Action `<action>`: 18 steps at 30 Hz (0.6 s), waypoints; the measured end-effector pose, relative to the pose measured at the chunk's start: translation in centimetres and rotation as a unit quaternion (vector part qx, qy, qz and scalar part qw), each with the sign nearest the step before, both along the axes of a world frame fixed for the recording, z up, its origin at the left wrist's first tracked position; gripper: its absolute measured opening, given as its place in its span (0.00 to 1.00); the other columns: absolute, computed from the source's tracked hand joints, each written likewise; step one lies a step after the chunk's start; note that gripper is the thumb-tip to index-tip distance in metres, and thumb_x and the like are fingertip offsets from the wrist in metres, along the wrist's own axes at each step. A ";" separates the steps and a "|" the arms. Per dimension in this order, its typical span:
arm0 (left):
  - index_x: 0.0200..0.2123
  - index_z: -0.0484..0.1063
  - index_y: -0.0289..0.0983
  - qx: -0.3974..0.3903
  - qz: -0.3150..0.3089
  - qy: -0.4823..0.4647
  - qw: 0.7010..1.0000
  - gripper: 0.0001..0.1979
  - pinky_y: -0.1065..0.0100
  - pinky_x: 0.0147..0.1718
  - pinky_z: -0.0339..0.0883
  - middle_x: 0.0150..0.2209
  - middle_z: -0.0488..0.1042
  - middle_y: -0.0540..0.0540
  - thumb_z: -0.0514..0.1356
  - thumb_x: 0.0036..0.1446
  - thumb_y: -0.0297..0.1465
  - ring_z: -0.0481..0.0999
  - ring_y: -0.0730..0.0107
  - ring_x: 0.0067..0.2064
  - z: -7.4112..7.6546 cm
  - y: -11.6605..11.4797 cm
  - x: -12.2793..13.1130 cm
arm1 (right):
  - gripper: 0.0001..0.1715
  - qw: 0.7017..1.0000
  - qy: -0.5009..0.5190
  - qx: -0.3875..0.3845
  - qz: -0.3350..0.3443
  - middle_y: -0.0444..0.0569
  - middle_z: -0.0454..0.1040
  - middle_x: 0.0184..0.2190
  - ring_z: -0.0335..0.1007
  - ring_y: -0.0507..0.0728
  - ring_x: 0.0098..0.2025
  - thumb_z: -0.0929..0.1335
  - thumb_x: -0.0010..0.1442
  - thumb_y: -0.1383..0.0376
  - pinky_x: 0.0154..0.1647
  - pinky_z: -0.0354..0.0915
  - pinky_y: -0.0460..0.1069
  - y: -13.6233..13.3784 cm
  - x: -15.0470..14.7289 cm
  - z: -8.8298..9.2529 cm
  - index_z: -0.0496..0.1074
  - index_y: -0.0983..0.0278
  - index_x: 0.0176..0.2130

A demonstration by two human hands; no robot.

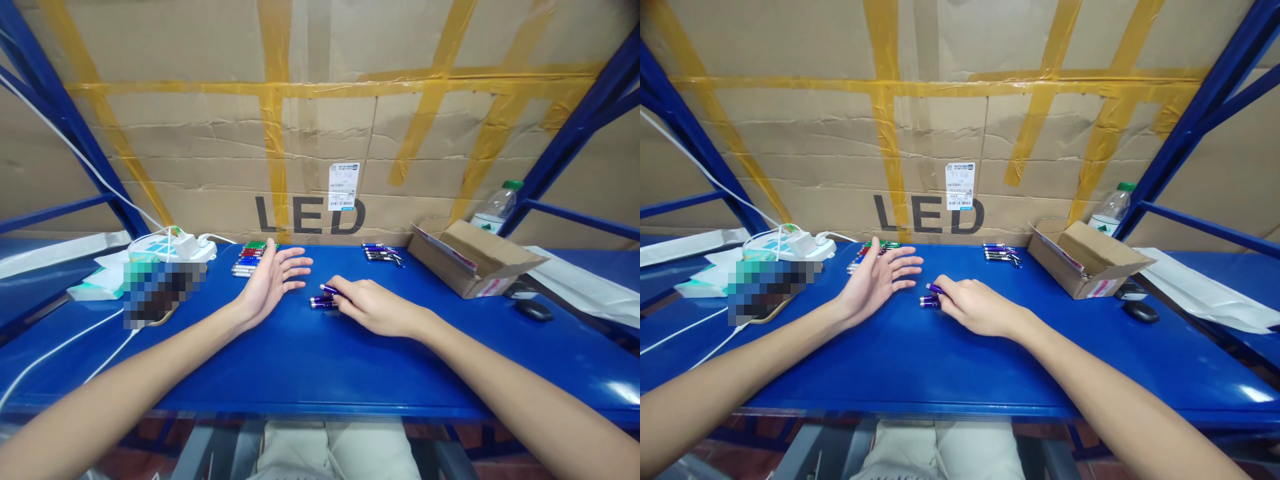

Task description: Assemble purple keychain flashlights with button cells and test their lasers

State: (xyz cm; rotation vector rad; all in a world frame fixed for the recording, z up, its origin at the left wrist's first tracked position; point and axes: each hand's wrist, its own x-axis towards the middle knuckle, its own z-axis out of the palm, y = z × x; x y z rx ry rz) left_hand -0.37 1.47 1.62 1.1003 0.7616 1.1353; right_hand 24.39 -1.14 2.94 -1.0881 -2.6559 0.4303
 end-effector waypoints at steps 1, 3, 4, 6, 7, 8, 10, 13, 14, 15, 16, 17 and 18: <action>0.58 0.76 0.36 0.000 -0.001 0.000 1.000 0.38 0.60 0.48 0.76 0.58 0.80 0.33 0.46 0.72 0.61 0.79 0.51 0.57 0.0 0.0 0.0 | 0.08 1.000 0.000 0.002 -0.001 0.47 0.77 0.35 0.75 0.59 0.35 0.59 0.79 0.63 0.36 0.60 0.50 0.0 0.0 0.0 0.65 0.60 0.49; 0.58 0.76 0.36 -0.002 -0.001 0.005 1.000 0.39 0.61 0.47 0.76 0.57 0.80 0.33 0.46 0.72 0.62 0.79 0.52 0.57 0.0 0.0 0.0 | 0.08 1.000 -0.001 0.007 -0.004 0.48 0.78 0.37 0.76 0.60 0.36 0.59 0.79 0.63 0.38 0.61 0.50 0.1 0.0 -0.1 0.66 0.61 0.51; 0.58 0.77 0.36 -0.004 0.001 0.009 1.000 0.39 0.62 0.46 0.76 0.57 0.80 0.33 0.45 0.72 0.62 0.79 0.52 0.56 -0.1 0.0 0.1 | 0.08 1.000 0.001 0.009 -0.004 0.49 0.78 0.37 0.77 0.60 0.37 0.60 0.79 0.63 0.39 0.62 0.51 0.2 0.1 -0.1 0.66 0.61 0.52; 0.58 0.77 0.35 -0.009 0.005 0.019 1.000 0.38 0.63 0.45 0.76 0.56 0.80 0.33 0.45 0.73 0.61 0.80 0.54 0.54 -0.1 0.0 0.1 | 0.10 1.000 0.006 0.015 -0.006 0.50 0.79 0.40 0.78 0.60 0.39 0.59 0.80 0.62 0.41 0.64 0.51 0.5 0.2 -0.4 0.67 0.61 0.53; 0.57 0.77 0.35 -0.011 0.006 0.025 1.000 0.38 0.64 0.44 0.76 0.55 0.81 0.34 0.45 0.73 0.60 0.80 0.55 0.53 -0.2 0.0 0.2 | 0.11 1.000 0.009 0.021 -0.005 0.51 0.79 0.41 0.78 0.61 0.41 0.59 0.80 0.62 0.42 0.66 0.52 0.6 0.3 -0.6 0.67 0.61 0.54; 0.57 0.77 0.35 -0.013 0.006 0.029 0.999 0.37 0.65 0.43 0.76 0.55 0.81 0.34 0.46 0.73 0.60 0.80 0.56 0.51 -0.2 0.1 0.2 | 0.11 0.999 0.011 0.032 -0.004 0.52 0.79 0.43 0.78 0.61 0.43 0.60 0.80 0.62 0.44 0.67 0.52 0.7 0.4 -0.7 0.68 0.61 0.55; 0.56 0.77 0.35 -0.015 0.005 0.035 0.999 0.37 0.66 0.41 0.75 0.53 0.81 0.34 0.47 0.73 0.60 0.81 0.57 0.49 -0.3 0.1 0.2 | 0.13 0.998 0.008 0.063 -0.001 0.53 0.78 0.48 0.78 0.62 0.47 0.60 0.81 0.61 0.47 0.69 0.53 1.0 0.6 -1.1 0.69 0.60 0.57; 0.55 0.78 0.34 -0.022 0.005 0.036 0.999 0.37 0.67 0.39 0.75 0.53 0.81 0.35 0.47 0.73 0.60 0.81 0.59 0.47 -0.4 0.2 0.2 | 0.17 0.995 -0.008 0.099 -0.010 0.55 0.73 0.53 0.76 0.61 0.46 0.59 0.81 0.60 0.47 0.71 0.54 1.3 1.0 -1.4 0.69 0.59 0.62; 0.55 0.78 0.34 -0.024 0.007 0.037 0.999 0.37 0.67 0.39 0.75 0.52 0.81 0.35 0.47 0.73 0.60 0.80 0.59 0.47 -0.4 0.3 0.2 | 0.19 0.994 -0.013 0.107 -0.016 0.55 0.72 0.54 0.76 0.60 0.44 0.58 0.81 0.60 0.46 0.72 0.54 1.4 1.1 -1.5 0.69 0.59 0.63; 0.54 0.78 0.34 -0.025 0.008 0.038 0.999 0.37 0.67 0.38 0.75 0.52 0.81 0.35 0.47 0.73 0.60 0.80 0.60 0.46 -0.4 0.3 0.2 | 0.20 0.993 -0.016 0.115 -0.022 0.55 0.71 0.54 0.76 0.59 0.43 0.58 0.81 0.60 0.46 0.72 0.54 1.5 1.2 -1.6 0.69 0.59 0.64; 0.54 0.79 0.34 -0.026 0.009 0.039 0.999 0.37 0.68 0.38 0.75 0.52 0.81 0.35 0.47 0.73 0.60 0.80 0.60 0.46 -0.5 0.3 0.2 | 0.20 0.992 -0.018 0.125 -0.027 0.55 0.71 0.54 0.76 0.59 0.42 0.58 0.81 0.61 0.45 0.72 0.54 1.7 1.3 -1.7 0.69 0.58 0.65; 0.54 0.79 0.34 -0.025 0.008 0.040 0.999 0.37 0.68 0.38 0.75 0.52 0.81 0.35 0.48 0.73 0.60 0.80 0.61 0.45 -0.5 0.4 0.2 | 0.21 0.990 -0.021 0.135 -0.030 0.55 0.71 0.53 0.76 0.60 0.43 0.58 0.81 0.61 0.45 0.72 0.54 1.8 1.4 -1.9 0.68 0.59 0.66; 0.54 0.79 0.34 -0.024 0.008 0.040 0.999 0.37 0.68 0.38 0.74 0.52 0.81 0.35 0.48 0.73 0.60 0.80 0.61 0.45 -0.6 0.4 0.1 | 0.21 0.988 -0.025 0.147 -0.035 0.55 0.71 0.53 0.76 0.60 0.44 0.58 0.81 0.62 0.45 0.72 0.54 2.0 1.5 -2.0 0.68 0.59 0.67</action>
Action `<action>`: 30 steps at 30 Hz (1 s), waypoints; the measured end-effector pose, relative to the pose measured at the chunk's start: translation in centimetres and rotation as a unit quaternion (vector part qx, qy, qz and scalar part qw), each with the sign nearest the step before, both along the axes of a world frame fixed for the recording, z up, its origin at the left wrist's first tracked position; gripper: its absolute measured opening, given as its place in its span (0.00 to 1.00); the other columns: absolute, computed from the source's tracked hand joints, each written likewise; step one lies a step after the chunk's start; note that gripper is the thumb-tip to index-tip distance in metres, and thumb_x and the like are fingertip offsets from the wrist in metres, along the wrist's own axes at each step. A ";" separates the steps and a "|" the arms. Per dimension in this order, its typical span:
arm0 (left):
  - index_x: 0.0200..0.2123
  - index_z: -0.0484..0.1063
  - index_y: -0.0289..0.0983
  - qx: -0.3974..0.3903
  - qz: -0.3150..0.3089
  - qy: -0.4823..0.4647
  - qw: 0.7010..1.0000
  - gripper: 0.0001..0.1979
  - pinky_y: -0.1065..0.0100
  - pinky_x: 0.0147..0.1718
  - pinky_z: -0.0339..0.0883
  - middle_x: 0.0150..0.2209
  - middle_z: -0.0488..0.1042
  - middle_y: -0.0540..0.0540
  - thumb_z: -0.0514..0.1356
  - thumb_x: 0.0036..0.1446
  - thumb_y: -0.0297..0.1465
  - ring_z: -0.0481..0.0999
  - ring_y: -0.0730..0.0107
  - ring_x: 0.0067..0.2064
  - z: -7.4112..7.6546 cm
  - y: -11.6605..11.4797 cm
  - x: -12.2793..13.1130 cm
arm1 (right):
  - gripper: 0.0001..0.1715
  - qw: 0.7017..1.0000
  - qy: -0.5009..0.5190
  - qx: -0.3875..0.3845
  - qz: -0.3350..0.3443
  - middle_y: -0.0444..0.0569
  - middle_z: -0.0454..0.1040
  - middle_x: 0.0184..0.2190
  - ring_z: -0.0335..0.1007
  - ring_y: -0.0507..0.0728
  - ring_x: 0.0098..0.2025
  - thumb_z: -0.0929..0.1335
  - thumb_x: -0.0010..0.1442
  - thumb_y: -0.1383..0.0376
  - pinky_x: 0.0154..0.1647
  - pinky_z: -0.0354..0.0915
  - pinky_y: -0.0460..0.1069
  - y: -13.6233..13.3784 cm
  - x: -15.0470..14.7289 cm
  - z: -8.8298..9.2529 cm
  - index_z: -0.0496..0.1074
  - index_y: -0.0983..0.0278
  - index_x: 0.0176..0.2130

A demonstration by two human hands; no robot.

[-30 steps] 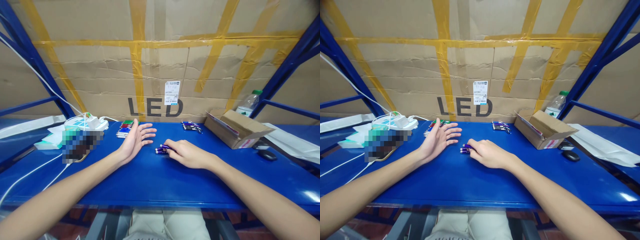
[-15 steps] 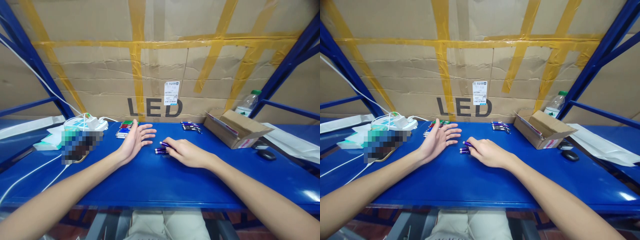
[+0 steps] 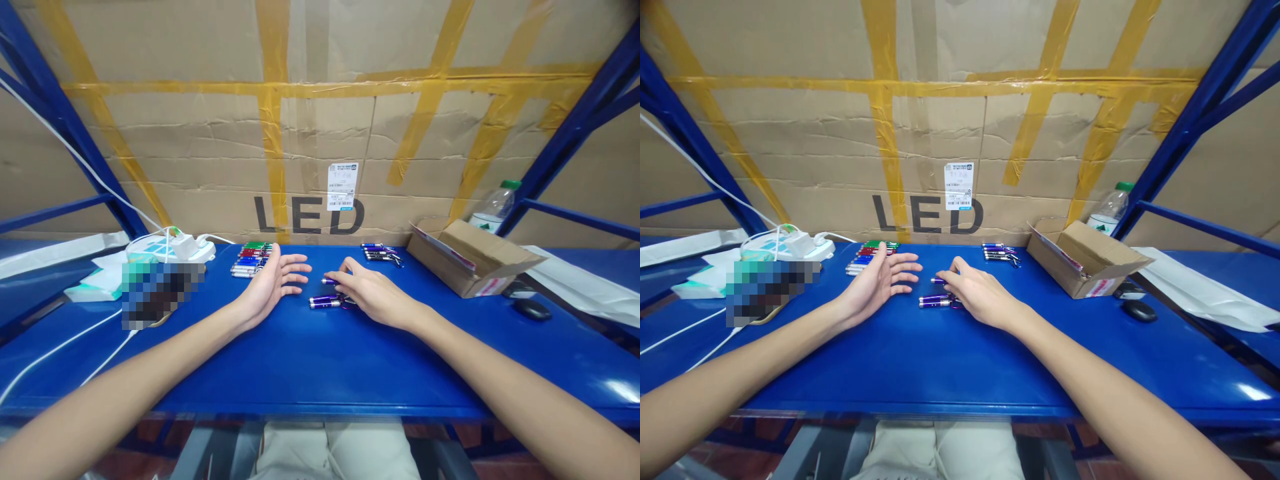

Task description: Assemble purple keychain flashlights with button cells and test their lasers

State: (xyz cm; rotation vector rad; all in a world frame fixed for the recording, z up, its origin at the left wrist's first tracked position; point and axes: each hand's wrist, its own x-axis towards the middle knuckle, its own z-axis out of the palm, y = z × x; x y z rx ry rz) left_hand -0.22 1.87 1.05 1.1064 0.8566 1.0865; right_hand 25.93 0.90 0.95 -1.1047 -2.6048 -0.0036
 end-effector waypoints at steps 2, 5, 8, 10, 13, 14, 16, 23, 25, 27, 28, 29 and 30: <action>0.53 0.79 0.34 0.001 -0.002 0.000 1.000 0.36 0.68 0.38 0.74 0.51 0.82 0.35 0.49 0.72 0.60 0.80 0.61 0.45 -0.1 0.1 0.0 | 0.21 1.000 -0.008 0.013 -0.013 0.55 0.72 0.52 0.77 0.62 0.46 0.59 0.80 0.62 0.46 0.72 0.54 0.4 0.2 -0.2 0.67 0.59 0.66; 0.53 0.80 0.34 -0.001 0.000 0.006 1.000 0.36 0.68 0.37 0.74 0.51 0.82 0.35 0.51 0.72 0.60 0.80 0.61 0.44 -0.2 0.2 -0.1 | 0.17 0.999 -0.001 0.008 -0.040 0.56 0.74 0.52 0.77 0.64 0.47 0.61 0.80 0.62 0.45 0.72 0.55 0.8 0.5 -0.4 0.70 0.61 0.62; 0.53 0.80 0.34 -0.005 0.001 0.012 1.000 0.35 0.68 0.37 0.74 0.51 0.82 0.36 0.52 0.72 0.59 0.80 0.62 0.44 -0.2 0.3 -0.1 | 0.12 0.999 0.014 -0.007 -0.042 0.55 0.75 0.51 0.77 0.64 0.48 0.62 0.80 0.62 0.47 0.71 0.55 0.8 0.5 -0.5 0.71 0.61 0.56; 0.53 0.80 0.34 -0.006 0.002 0.013 1.000 0.35 0.68 0.37 0.74 0.51 0.82 0.36 0.52 0.72 0.59 0.80 0.62 0.44 -0.2 0.3 -0.1 | 0.10 0.999 0.028 -0.018 -0.023 0.55 0.76 0.50 0.77 0.63 0.49 0.62 0.79 0.62 0.49 0.70 0.55 0.7 0.3 -0.4 0.71 0.61 0.54; 0.53 0.80 0.34 -0.005 0.004 0.014 1.000 0.35 0.69 0.36 0.74 0.50 0.82 0.36 0.53 0.72 0.59 0.80 0.62 0.43 -0.2 0.3 -0.1 | 0.08 0.998 0.050 -0.038 0.028 0.54 0.77 0.48 0.76 0.63 0.50 0.64 0.78 0.63 0.52 0.69 0.55 0.3 0.0 -0.1 0.72 0.62 0.51; 0.53 0.80 0.34 -0.005 0.005 0.014 1.000 0.35 0.69 0.36 0.74 0.50 0.81 0.36 0.53 0.72 0.59 0.80 0.62 0.43 -0.2 0.3 -0.1 | 0.07 0.996 0.056 -0.047 0.048 0.54 0.77 0.47 0.76 0.62 0.49 0.65 0.77 0.64 0.51 0.68 0.54 0.0 -0.1 0.1 0.72 0.62 0.50; 0.53 0.80 0.34 -0.004 0.007 0.014 1.000 0.35 0.69 0.36 0.73 0.50 0.81 0.36 0.52 0.72 0.59 0.79 0.62 0.43 -0.3 0.3 -0.1 | 0.05 0.992 0.066 -0.074 0.083 0.51 0.78 0.44 0.75 0.60 0.46 0.67 0.75 0.65 0.49 0.67 0.52 -0.5 -0.5 0.6 0.73 0.62 0.47; 0.52 0.81 0.35 -0.001 0.005 0.014 1.000 0.34 0.69 0.36 0.73 0.50 0.81 0.36 0.52 0.72 0.59 0.79 0.63 0.43 -0.4 0.3 -0.1 | 0.03 0.975 0.050 -0.177 0.128 0.42 0.75 0.31 0.69 0.53 0.32 0.75 0.65 0.67 0.36 0.60 0.47 -1.7 -1.4 1.5 0.77 0.63 0.40; 0.52 0.81 0.35 -0.002 0.004 0.015 1.000 0.34 0.69 0.36 0.73 0.50 0.81 0.36 0.53 0.72 0.59 0.79 0.63 0.43 -0.4 0.3 -0.1 | 0.05 0.972 0.043 -0.187 0.134 0.41 0.75 0.31 0.69 0.52 0.32 0.76 0.65 0.65 0.35 0.60 0.47 -1.7 -1.5 1.4 0.77 0.63 0.39; 0.52 0.81 0.35 -0.003 0.005 0.017 1.000 0.34 0.69 0.36 0.73 0.50 0.81 0.36 0.53 0.72 0.59 0.79 0.63 0.42 -0.4 0.3 -0.1 | 0.08 0.972 0.044 -0.192 0.131 0.41 0.74 0.29 0.69 0.52 0.31 0.76 0.67 0.61 0.34 0.59 0.47 -1.6 -1.5 1.3 0.77 0.63 0.38; 0.52 0.81 0.35 -0.003 0.006 0.018 1.000 0.34 0.70 0.36 0.73 0.50 0.81 0.36 0.52 0.72 0.59 0.79 0.63 0.42 -0.3 0.3 -0.1 | 0.11 0.972 0.048 -0.191 0.127 0.41 0.74 0.29 0.69 0.53 0.30 0.75 0.68 0.59 0.34 0.60 0.48 -1.5 -1.4 1.3 0.77 0.63 0.37; 0.52 0.81 0.35 -0.003 0.006 0.019 1.000 0.34 0.70 0.36 0.73 0.50 0.81 0.36 0.52 0.72 0.59 0.79 0.63 0.42 -0.3 0.3 -0.1 | 0.13 0.974 0.054 -0.184 0.122 0.42 0.75 0.29 0.69 0.53 0.30 0.74 0.69 0.57 0.35 0.60 0.48 -1.5 -1.4 1.3 0.76 0.63 0.37; 0.52 0.80 0.35 -0.003 0.005 0.020 1.000 0.34 0.69 0.36 0.73 0.50 0.81 0.36 0.52 0.72 0.59 0.79 0.63 0.43 -0.3 0.2 -0.1 | 0.14 0.976 0.062 -0.172 0.117 0.43 0.76 0.30 0.70 0.54 0.32 0.73 0.71 0.56 0.36 0.61 0.48 -1.4 -1.3 1.3 0.76 0.63 0.37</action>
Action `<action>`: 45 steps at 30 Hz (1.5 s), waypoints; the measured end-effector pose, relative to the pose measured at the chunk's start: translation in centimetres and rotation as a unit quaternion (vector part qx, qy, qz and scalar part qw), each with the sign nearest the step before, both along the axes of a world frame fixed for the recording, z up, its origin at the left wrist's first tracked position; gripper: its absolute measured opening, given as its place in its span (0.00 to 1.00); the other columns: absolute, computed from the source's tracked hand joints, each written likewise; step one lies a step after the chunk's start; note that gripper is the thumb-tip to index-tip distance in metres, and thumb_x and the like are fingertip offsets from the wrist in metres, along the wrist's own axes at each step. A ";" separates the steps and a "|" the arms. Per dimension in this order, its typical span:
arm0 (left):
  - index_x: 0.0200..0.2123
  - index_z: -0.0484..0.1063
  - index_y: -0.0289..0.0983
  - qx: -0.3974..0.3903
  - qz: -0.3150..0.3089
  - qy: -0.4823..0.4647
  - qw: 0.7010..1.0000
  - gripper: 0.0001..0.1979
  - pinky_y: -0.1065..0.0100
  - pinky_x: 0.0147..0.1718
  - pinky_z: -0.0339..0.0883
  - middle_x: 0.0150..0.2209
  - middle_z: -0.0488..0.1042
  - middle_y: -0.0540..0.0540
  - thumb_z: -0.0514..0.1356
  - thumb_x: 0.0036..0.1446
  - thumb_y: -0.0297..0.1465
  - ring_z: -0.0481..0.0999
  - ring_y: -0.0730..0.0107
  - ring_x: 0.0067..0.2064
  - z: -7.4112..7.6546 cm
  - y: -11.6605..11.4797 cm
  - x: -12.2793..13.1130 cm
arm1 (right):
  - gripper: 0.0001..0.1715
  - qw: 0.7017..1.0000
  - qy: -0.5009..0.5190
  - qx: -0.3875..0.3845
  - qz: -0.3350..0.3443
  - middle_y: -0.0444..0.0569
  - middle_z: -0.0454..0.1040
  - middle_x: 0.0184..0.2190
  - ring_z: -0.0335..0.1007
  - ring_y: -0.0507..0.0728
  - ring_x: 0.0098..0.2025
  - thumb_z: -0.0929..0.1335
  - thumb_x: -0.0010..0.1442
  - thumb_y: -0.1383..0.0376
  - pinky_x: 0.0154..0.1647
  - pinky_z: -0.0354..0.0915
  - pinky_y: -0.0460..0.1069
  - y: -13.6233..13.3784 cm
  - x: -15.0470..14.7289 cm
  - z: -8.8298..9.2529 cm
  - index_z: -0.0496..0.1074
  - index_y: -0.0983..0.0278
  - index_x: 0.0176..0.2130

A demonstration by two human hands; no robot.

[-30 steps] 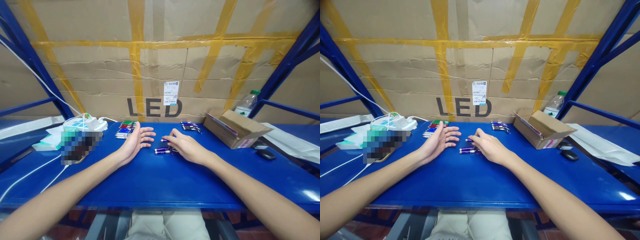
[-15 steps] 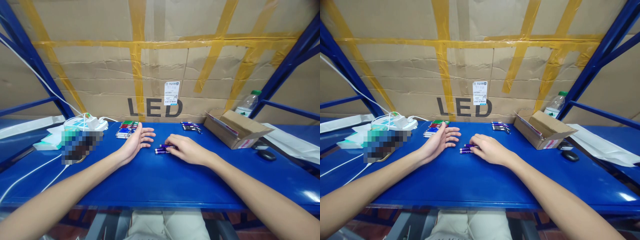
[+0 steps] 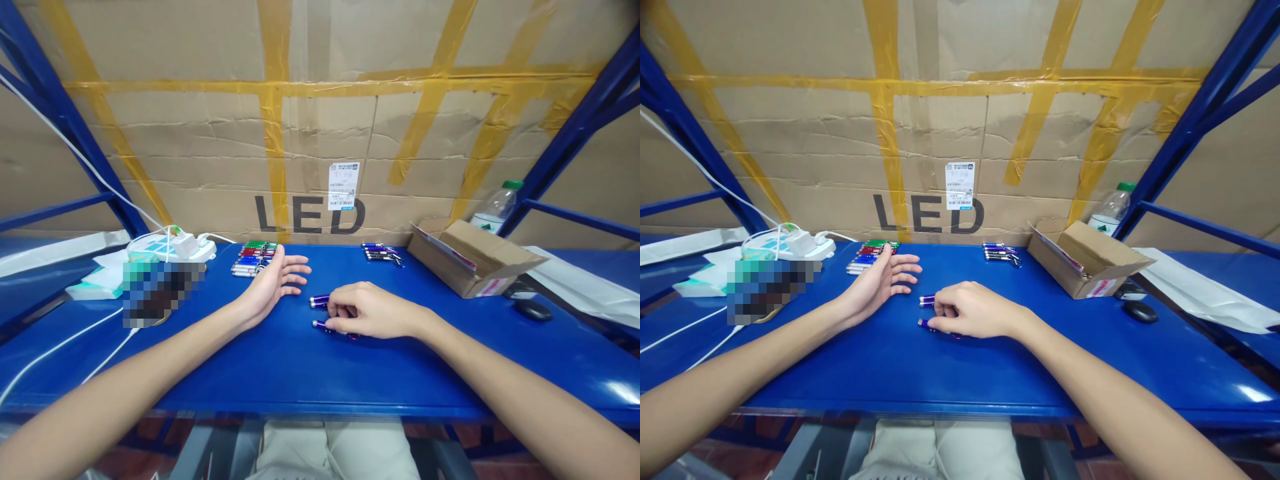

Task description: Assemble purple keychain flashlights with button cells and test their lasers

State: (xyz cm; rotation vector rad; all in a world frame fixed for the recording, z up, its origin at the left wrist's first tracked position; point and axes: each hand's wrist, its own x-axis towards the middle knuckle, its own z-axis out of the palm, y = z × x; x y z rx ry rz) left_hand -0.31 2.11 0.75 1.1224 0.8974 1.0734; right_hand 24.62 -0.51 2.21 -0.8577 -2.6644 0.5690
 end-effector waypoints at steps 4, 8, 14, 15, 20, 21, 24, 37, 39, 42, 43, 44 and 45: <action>0.52 0.80 0.35 -0.002 -0.004 0.000 1.000 0.34 0.69 0.36 0.73 0.50 0.81 0.37 0.53 0.72 0.59 0.79 0.63 0.43 0.1 0.0 0.0 | 0.09 0.997 0.018 0.065 -0.022 0.50 0.79 0.42 0.75 0.58 0.42 0.68 0.76 0.61 0.46 0.66 0.51 0.5 0.4 -0.4 0.76 0.63 0.45; 0.52 0.80 0.34 -0.002 -0.002 -0.003 1.000 0.34 0.69 0.36 0.73 0.49 0.81 0.37 0.53 0.72 0.59 0.79 0.63 0.43 0.1 0.0 0.0 | 0.09 0.996 -0.013 0.085 -0.025 0.52 0.75 0.45 0.73 0.60 0.47 0.67 0.77 0.61 0.50 0.68 0.54 1.0 0.7 -1.0 0.75 0.62 0.50; 0.52 0.80 0.35 0.004 -0.004 -0.005 1.000 0.34 0.68 0.36 0.73 0.50 0.81 0.36 0.53 0.72 0.59 0.79 0.62 0.43 -0.2 0.1 0.0 | 0.10 0.995 -0.034 0.088 -0.012 0.52 0.74 0.45 0.70 0.62 0.48 0.68 0.76 0.58 0.52 0.67 0.56 1.0 0.8 -1.4 0.74 0.62 0.47; 0.52 0.80 0.34 0.004 -0.005 -0.006 1.000 0.34 0.68 0.36 0.73 0.50 0.81 0.36 0.53 0.72 0.59 0.79 0.62 0.42 -0.2 0.1 -0.1 | 0.10 0.995 -0.036 0.091 -0.009 0.52 0.75 0.45 0.69 0.63 0.48 0.68 0.76 0.58 0.52 0.67 0.56 0.9 0.7 -1.4 0.74 0.62 0.47; 0.52 0.80 0.34 0.003 -0.004 -0.005 1.000 0.34 0.68 0.37 0.73 0.49 0.82 0.36 0.53 0.72 0.59 0.80 0.62 0.42 -0.4 0.3 -0.1 | 0.08 0.993 -0.035 0.113 -0.024 0.52 0.74 0.44 0.67 0.62 0.45 0.65 0.77 0.61 0.50 0.64 0.57 0.7 0.5 -1.1 0.71 0.61 0.44; 0.52 0.80 0.34 0.003 -0.003 -0.005 1.000 0.34 0.68 0.37 0.73 0.49 0.82 0.36 0.53 0.72 0.59 0.80 0.62 0.42 -0.4 0.2 -0.1 | 0.07 0.993 -0.029 0.114 -0.034 0.52 0.74 0.43 0.67 0.61 0.44 0.65 0.77 0.62 0.50 0.64 0.57 0.7 0.5 -1.1 0.70 0.61 0.44; 0.52 0.80 0.34 0.004 -0.002 -0.004 1.000 0.34 0.68 0.36 0.73 0.49 0.82 0.36 0.54 0.71 0.59 0.80 0.62 0.42 -0.3 0.1 -0.1 | 0.05 0.993 0.000 0.101 -0.061 0.51 0.74 0.42 0.66 0.61 0.44 0.64 0.76 0.63 0.48 0.64 0.56 0.6 0.4 -0.8 0.67 0.60 0.44; 0.51 0.80 0.35 0.004 -0.002 -0.005 1.000 0.34 0.68 0.37 0.73 0.48 0.81 0.36 0.53 0.71 0.59 0.79 0.62 0.43 -0.2 0.0 0.0 | 0.10 0.991 0.072 0.062 -0.090 0.53 0.77 0.48 0.76 0.60 0.46 0.59 0.78 0.64 0.49 0.70 0.55 0.4 0.3 -0.9 0.64 0.60 0.55; 0.52 0.80 0.35 0.005 -0.002 -0.005 1.000 0.34 0.68 0.37 0.73 0.48 0.81 0.37 0.53 0.71 0.59 0.79 0.62 0.43 -0.2 0.0 0.0 | 0.12 0.992 0.058 0.047 -0.099 0.52 0.79 0.44 0.77 0.60 0.43 0.58 0.79 0.64 0.46 0.70 0.55 0.4 0.4 -0.9 0.64 0.61 0.57; 0.51 0.80 0.35 0.004 -0.002 -0.004 1.000 0.34 0.68 0.36 0.73 0.48 0.81 0.36 0.53 0.72 0.59 0.79 0.62 0.43 -0.3 0.1 0.0 | 0.15 0.993 0.041 0.065 -0.089 0.55 0.80 0.49 0.79 0.62 0.47 0.59 0.79 0.63 0.49 0.71 0.57 0.5 0.5 -0.9 0.67 0.61 0.59; 0.51 0.80 0.35 0.005 -0.003 -0.006 1.000 0.34 0.68 0.36 0.73 0.48 0.81 0.36 0.53 0.71 0.59 0.79 0.62 0.42 -0.3 0.1 -0.1 | 0.16 0.993 0.040 0.074 -0.080 0.56 0.80 0.51 0.79 0.63 0.49 0.59 0.79 0.63 0.51 0.72 0.58 0.5 0.5 -1.0 0.68 0.61 0.60; 0.51 0.80 0.35 0.005 -0.005 -0.007 1.000 0.34 0.68 0.36 0.73 0.49 0.81 0.36 0.53 0.71 0.59 0.80 0.62 0.42 -0.3 0.1 -0.1 | 0.16 0.993 0.041 0.080 -0.070 0.56 0.80 0.54 0.79 0.63 0.52 0.59 0.80 0.62 0.54 0.72 0.58 0.6 0.5 -1.0 0.69 0.61 0.60; 0.51 0.80 0.35 0.006 -0.006 -0.008 1.000 0.34 0.68 0.36 0.73 0.49 0.82 0.36 0.54 0.71 0.59 0.80 0.62 0.42 -0.4 0.2 -0.1 | 0.17 0.994 0.042 0.085 -0.061 0.57 0.80 0.56 0.79 0.64 0.54 0.59 0.80 0.62 0.56 0.72 0.59 0.6 0.5 -1.1 0.69 0.61 0.61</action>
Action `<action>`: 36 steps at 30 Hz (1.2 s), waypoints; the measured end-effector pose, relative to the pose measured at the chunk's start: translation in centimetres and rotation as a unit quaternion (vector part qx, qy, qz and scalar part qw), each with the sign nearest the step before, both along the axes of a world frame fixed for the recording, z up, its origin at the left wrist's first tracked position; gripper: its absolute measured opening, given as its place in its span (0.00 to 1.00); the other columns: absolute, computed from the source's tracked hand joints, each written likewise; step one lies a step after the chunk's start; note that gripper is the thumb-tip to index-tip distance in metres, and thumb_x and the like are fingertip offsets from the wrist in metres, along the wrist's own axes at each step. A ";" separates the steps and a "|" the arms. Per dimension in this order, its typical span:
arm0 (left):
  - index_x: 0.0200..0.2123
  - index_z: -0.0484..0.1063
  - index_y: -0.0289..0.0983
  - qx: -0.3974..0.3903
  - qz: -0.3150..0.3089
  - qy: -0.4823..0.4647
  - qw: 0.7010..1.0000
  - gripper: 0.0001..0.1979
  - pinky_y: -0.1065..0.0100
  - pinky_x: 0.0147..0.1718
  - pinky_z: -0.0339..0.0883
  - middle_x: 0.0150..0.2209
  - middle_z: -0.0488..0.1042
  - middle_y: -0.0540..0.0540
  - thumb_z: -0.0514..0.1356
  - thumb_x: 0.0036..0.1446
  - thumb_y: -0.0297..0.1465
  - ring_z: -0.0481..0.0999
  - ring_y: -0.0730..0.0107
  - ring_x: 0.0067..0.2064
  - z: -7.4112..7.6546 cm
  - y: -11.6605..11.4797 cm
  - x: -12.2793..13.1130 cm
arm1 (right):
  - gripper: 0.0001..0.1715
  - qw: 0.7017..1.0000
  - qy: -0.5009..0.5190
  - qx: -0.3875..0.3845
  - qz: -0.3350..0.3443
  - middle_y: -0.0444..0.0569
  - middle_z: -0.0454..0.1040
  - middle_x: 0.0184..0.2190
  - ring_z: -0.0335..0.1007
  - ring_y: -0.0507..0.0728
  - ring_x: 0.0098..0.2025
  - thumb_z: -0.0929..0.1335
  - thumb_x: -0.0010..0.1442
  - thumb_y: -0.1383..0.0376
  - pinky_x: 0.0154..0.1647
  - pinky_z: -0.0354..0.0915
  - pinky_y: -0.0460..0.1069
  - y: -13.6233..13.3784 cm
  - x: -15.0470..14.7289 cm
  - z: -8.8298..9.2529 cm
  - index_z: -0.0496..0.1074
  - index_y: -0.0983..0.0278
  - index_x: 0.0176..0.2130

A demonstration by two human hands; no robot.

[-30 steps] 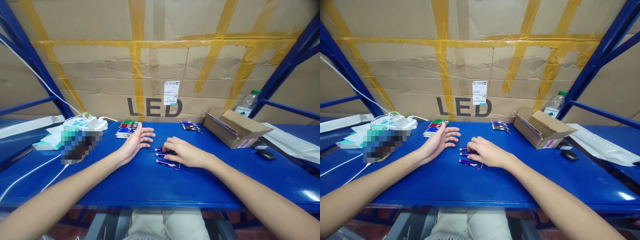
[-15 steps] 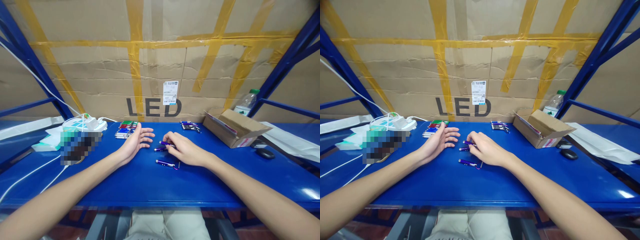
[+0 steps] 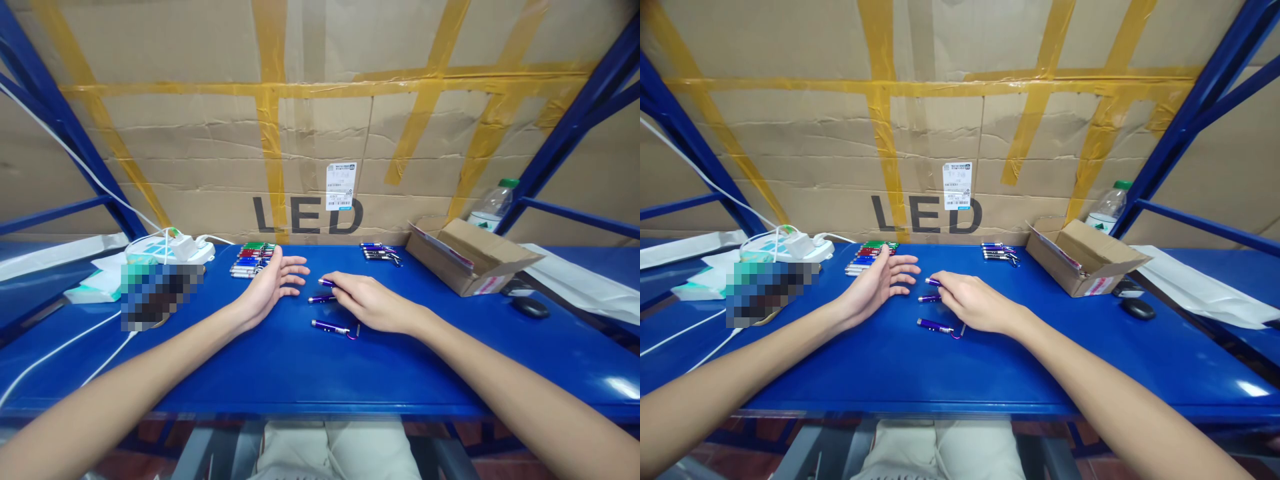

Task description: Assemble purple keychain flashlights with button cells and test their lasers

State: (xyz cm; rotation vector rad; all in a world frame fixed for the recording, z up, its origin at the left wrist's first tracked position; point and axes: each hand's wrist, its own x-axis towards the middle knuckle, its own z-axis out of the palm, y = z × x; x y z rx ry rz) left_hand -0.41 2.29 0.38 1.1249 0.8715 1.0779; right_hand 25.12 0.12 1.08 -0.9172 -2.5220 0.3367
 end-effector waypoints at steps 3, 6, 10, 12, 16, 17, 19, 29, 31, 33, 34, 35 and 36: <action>0.51 0.81 0.35 0.002 0.000 -0.001 1.000 0.34 0.67 0.37 0.73 0.49 0.82 0.36 0.54 0.70 0.60 0.80 0.61 0.43 -0.1 0.1 0.0 | 0.19 1.000 -0.008 0.005 0.028 0.57 0.79 0.58 0.78 0.64 0.57 0.59 0.80 0.61 0.60 0.72 0.60 0.1 0.0 -0.2 0.70 0.61 0.62; 0.51 0.80 0.35 0.003 0.004 0.001 1.000 0.34 0.67 0.37 0.73 0.49 0.82 0.36 0.54 0.70 0.60 0.80 0.61 0.43 0.0 0.0 0.0 | 0.18 0.999 -0.016 0.003 0.046 0.58 0.80 0.57 0.78 0.64 0.56 0.59 0.80 0.63 0.59 0.72 0.60 0.0 -0.1 -0.1 0.71 0.63 0.61; 0.52 0.80 0.34 0.000 0.008 0.003 1.000 0.34 0.68 0.36 0.73 0.49 0.81 0.36 0.54 0.71 0.59 0.79 0.62 0.43 0.2 -0.1 0.1 | 0.16 0.999 -0.022 -0.006 0.038 0.54 0.81 0.50 0.79 0.62 0.49 0.60 0.79 0.64 0.52 0.72 0.56 -0.3 -0.2 0.4 0.72 0.62 0.58; 0.51 0.80 0.34 -0.001 0.009 0.002 1.000 0.34 0.68 0.36 0.73 0.48 0.81 0.36 0.54 0.71 0.59 0.79 0.62 0.43 0.3 -0.2 0.1 | 0.15 0.999 -0.028 -0.010 0.034 0.53 0.81 0.47 0.78 0.61 0.45 0.60 0.79 0.64 0.49 0.71 0.55 -0.4 -0.2 0.7 0.72 0.61 0.57; 0.51 0.80 0.35 0.001 0.010 -0.002 1.000 0.34 0.68 0.36 0.73 0.48 0.82 0.36 0.54 0.70 0.60 0.80 0.62 0.42 0.2 -0.1 0.1 | 0.14 0.999 -0.032 -0.014 0.032 0.53 0.81 0.47 0.78 0.61 0.46 0.61 0.80 0.62 0.49 0.70 0.54 -0.7 -0.3 1.1 0.72 0.61 0.55; 0.51 0.80 0.34 0.001 0.010 -0.002 1.000 0.34 0.68 0.36 0.73 0.48 0.82 0.36 0.54 0.70 0.60 0.80 0.62 0.42 0.1 -0.1 0.1 | 0.13 0.999 -0.034 -0.015 0.035 0.53 0.81 0.47 0.78 0.61 0.46 0.60 0.80 0.62 0.49 0.70 0.54 -0.7 -0.3 1.1 0.72 0.61 0.55; 0.51 0.80 0.34 -0.001 0.009 -0.001 1.000 0.34 0.68 0.36 0.74 0.48 0.82 0.36 0.54 0.71 0.59 0.80 0.62 0.42 0.1 -0.1 0.0 | 0.14 0.998 -0.038 -0.016 0.042 0.53 0.81 0.49 0.79 0.61 0.48 0.60 0.80 0.62 0.50 0.70 0.54 -0.8 -0.3 1.2 0.72 0.61 0.55; 0.51 0.80 0.34 -0.004 0.006 -0.005 1.000 0.34 0.68 0.36 0.73 0.49 0.82 0.36 0.53 0.71 0.59 0.80 0.62 0.42 0.3 -0.1 0.0 | 0.13 0.997 -0.059 -0.014 0.038 0.52 0.81 0.46 0.78 0.60 0.45 0.60 0.80 0.64 0.47 0.69 0.53 -0.6 -0.3 1.1 0.72 0.61 0.54; 0.52 0.80 0.34 -0.002 0.002 -0.009 1.000 0.34 0.68 0.36 0.74 0.49 0.81 0.36 0.53 0.71 0.59 0.80 0.62 0.42 0.3 -0.1 0.0 | 0.13 0.997 -0.061 -0.013 0.038 0.52 0.81 0.45 0.78 0.60 0.43 0.60 0.79 0.65 0.46 0.69 0.52 -0.8 -0.4 1.2 0.72 0.61 0.53; 0.52 0.80 0.34 -0.005 0.000 -0.013 1.000 0.35 0.68 0.36 0.74 0.49 0.81 0.36 0.52 0.71 0.60 0.80 0.62 0.42 0.4 -0.1 0.0 | 0.12 0.997 -0.061 -0.015 0.040 0.52 0.81 0.44 0.78 0.60 0.43 0.61 0.78 0.66 0.45 0.68 0.52 -0.9 -0.4 1.3 0.73 0.62 0.53; 0.52 0.79 0.34 -0.008 -0.001 -0.014 1.000 0.35 0.68 0.36 0.74 0.49 0.81 0.36 0.52 0.72 0.60 0.80 0.62 0.42 0.4 -0.2 0.1 | 0.12 0.997 -0.059 -0.015 0.040 0.52 0.81 0.44 0.78 0.60 0.43 0.61 0.78 0.66 0.45 0.68 0.52 -0.9 -0.5 1.3 0.73 0.62 0.53; 0.52 0.79 0.34 -0.010 -0.001 -0.015 1.000 0.35 0.68 0.35 0.74 0.49 0.81 0.36 0.51 0.72 0.60 0.80 0.63 0.42 0.5 -0.2 0.1 | 0.12 0.998 -0.057 -0.015 0.037 0.52 0.81 0.44 0.78 0.60 0.43 0.61 0.78 0.66 0.45 0.68 0.52 -0.9 -0.4 1.2 0.72 0.61 0.53; 0.52 0.79 0.33 -0.011 -0.002 -0.017 1.000 0.36 0.69 0.35 0.74 0.48 0.81 0.36 0.50 0.72 0.59 0.80 0.63 0.42 0.5 -0.2 0.1 | 0.12 0.998 -0.053 -0.012 0.031 0.52 0.81 0.45 0.78 0.60 0.43 0.61 0.78 0.66 0.45 0.67 0.52 -0.9 -0.4 1.1 0.72 0.61 0.54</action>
